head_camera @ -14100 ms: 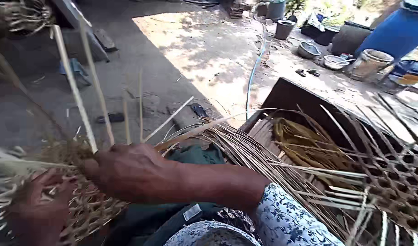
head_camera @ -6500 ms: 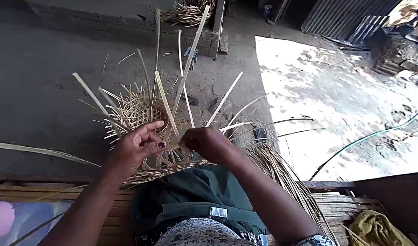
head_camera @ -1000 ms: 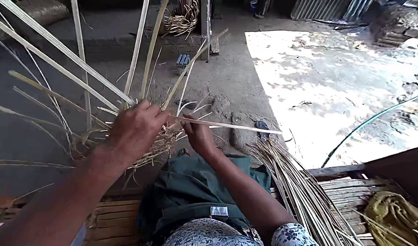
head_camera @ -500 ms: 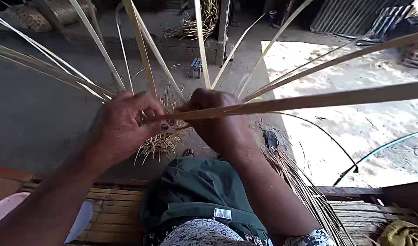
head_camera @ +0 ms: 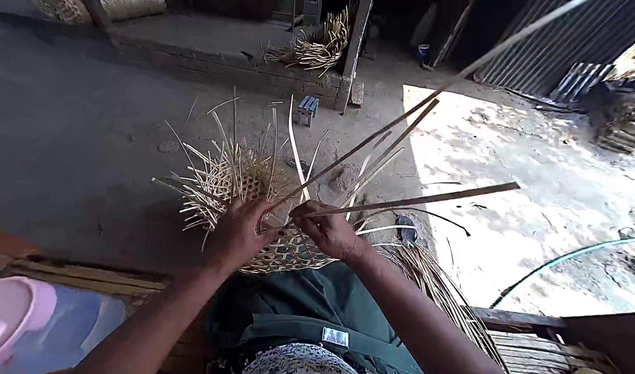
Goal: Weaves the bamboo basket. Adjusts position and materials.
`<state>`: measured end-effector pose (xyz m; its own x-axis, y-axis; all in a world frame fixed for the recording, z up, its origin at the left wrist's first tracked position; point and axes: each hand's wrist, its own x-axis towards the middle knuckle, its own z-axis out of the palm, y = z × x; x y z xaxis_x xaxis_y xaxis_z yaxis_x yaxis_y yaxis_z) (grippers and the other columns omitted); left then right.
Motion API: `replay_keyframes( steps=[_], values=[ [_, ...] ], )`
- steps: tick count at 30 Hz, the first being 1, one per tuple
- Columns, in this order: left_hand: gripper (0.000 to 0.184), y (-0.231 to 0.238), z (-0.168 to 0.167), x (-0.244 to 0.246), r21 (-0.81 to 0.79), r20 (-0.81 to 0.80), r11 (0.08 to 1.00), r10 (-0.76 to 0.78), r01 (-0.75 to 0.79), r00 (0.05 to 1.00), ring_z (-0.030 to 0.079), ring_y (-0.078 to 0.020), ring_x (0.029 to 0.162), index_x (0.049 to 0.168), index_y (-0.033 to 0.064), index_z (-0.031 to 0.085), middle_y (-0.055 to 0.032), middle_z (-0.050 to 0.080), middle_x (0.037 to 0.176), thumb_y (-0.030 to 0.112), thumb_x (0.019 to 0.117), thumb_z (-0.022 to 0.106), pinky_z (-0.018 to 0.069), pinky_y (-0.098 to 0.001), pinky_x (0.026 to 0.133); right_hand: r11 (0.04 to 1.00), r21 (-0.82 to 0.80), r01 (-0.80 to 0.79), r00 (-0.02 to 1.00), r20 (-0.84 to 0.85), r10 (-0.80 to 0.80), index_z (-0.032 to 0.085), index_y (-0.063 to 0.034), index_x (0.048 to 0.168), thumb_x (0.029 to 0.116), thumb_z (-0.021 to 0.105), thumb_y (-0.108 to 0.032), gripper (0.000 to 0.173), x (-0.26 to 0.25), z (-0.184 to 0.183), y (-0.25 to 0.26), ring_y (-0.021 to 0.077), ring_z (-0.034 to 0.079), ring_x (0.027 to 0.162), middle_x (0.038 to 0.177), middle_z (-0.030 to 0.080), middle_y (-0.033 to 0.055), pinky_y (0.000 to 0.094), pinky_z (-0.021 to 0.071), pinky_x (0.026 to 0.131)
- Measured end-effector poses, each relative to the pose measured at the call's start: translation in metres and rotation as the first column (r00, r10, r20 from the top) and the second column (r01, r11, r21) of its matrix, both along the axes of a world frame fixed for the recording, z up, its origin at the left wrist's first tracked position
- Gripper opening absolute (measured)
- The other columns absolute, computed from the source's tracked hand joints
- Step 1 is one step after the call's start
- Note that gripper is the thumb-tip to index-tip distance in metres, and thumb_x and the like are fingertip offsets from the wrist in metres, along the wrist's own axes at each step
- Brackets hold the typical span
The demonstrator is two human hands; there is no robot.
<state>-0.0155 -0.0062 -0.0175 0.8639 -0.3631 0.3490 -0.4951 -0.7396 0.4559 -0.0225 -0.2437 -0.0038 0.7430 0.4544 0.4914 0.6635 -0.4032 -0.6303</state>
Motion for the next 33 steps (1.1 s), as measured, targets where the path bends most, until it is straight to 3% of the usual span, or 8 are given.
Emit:
replay_keyframes(
  steps=[6,10,13,15,22,25,28,33],
  values=[
    [0.049,-0.02,0.005,-0.009,0.073,0.201,0.997,0.016,-0.031,0.979,0.066,-0.0449,0.096,0.113,0.0083,0.075,-0.0188,0.071,0.096,0.05,0.0863,0.072,0.0543,-0.0607,0.074,0.814,-0.428,0.393,0.914,0.28,-0.294,0.071,-0.0056,0.126,0.1002,0.059,-0.012,0.029,-0.019,0.021,0.014,0.0334,0.07,0.082,0.097,0.068,0.0172,0.0458,0.0587,0.062],
    [0.044,-0.016,0.01,-0.008,-0.25,-0.137,0.968,-0.023,-0.012,0.99,0.063,-0.0202,0.087,0.122,0.0081,0.071,-0.0072,0.07,0.103,0.034,0.0872,0.077,0.0521,-0.0424,0.076,0.799,-0.543,0.258,0.933,-0.075,-0.351,0.073,-0.0095,0.119,0.1027,0.06,-0.019,0.023,-0.019,0.046,0.006,0.0344,0.073,0.091,0.102,0.074,0.0147,0.0569,0.0573,0.077],
    [0.052,-0.009,0.014,0.0,-0.653,-0.406,0.748,-0.208,-0.122,0.89,0.067,-0.0105,0.074,0.14,0.0095,0.058,-0.0019,0.069,0.085,0.007,0.0897,0.072,0.058,-0.0282,0.073,0.903,-0.416,0.104,0.876,-0.392,-0.281,0.074,-0.0096,0.111,0.1041,0.062,-0.023,0.019,-0.008,0.053,-0.006,0.0158,0.066,0.065,0.082,0.071,0.0069,0.0371,0.0577,0.063],
    [0.035,-0.008,0.01,0.001,-0.724,-0.42,0.677,-0.275,-0.136,0.865,0.068,-0.0104,0.076,0.124,0.005,0.069,-0.002,0.07,0.083,0.001,0.0895,0.07,0.0589,-0.0272,0.075,0.94,-0.337,0.061,0.792,-0.557,-0.251,0.073,-0.0072,0.107,0.1047,0.062,-0.025,0.021,-0.002,0.056,-0.009,0.0075,0.058,0.05,0.069,0.065,0.0047,0.0243,0.051,0.049],
    [0.014,-0.006,-0.016,0.01,-0.772,-0.155,0.629,-0.322,0.089,0.934,0.071,-0.0077,0.091,0.101,0.0102,0.075,0.0024,0.075,0.101,0.002,0.0908,0.069,0.0598,-0.0255,0.083,0.945,-0.312,0.094,0.69,-0.664,-0.287,0.072,-0.0047,0.103,0.1044,0.062,-0.026,0.023,0.012,0.056,-0.01,0.0076,0.049,0.04,0.058,0.059,0.0056,0.022,0.0417,0.039],
    [0.018,-0.006,-0.016,0.012,-0.716,-0.121,0.693,-0.238,0.082,0.964,0.071,-0.0063,0.084,0.11,0.0089,0.071,0.0022,0.075,0.098,0.006,0.0922,0.07,0.0595,-0.0237,0.076,0.938,-0.332,0.102,0.695,-0.651,-0.306,0.072,-0.0042,0.1,0.1015,0.067,-0.031,0.027,0.016,0.054,-0.01,0.0095,0.051,0.042,0.059,0.059,0.0064,0.0244,0.0444,0.041],
    [0.05,-0.02,-0.006,0.002,-0.415,0.125,0.902,-0.075,0.121,0.989,0.066,-0.0078,0.074,0.14,0.0085,0.058,-0.0026,0.074,0.099,0.027,0.0956,0.071,0.0571,-0.027,0.067,0.893,-0.433,0.124,0.734,-0.565,-0.376,0.072,-0.0047,0.093,0.0932,0.077,-0.039,0.035,0.018,0.052,0.0,0.0156,0.056,0.049,0.063,0.061,0.0082,0.0338,0.0491,0.049],
    [0.084,-0.043,0.015,0.009,0.091,0.224,0.984,-0.171,0.155,0.959,0.068,-0.0416,0.085,0.157,0.01,0.043,-0.0192,0.072,0.094,0.031,0.0851,0.082,0.0555,-0.0571,0.069,0.872,-0.348,0.345,0.908,-0.11,-0.404,0.074,-0.0079,0.104,0.0931,0.074,-0.016,0.014,-0.001,0.046,0.015,0.0284,0.071,0.074,0.085,0.073,0.0115,0.0542,0.0584,0.067]
  ],
)
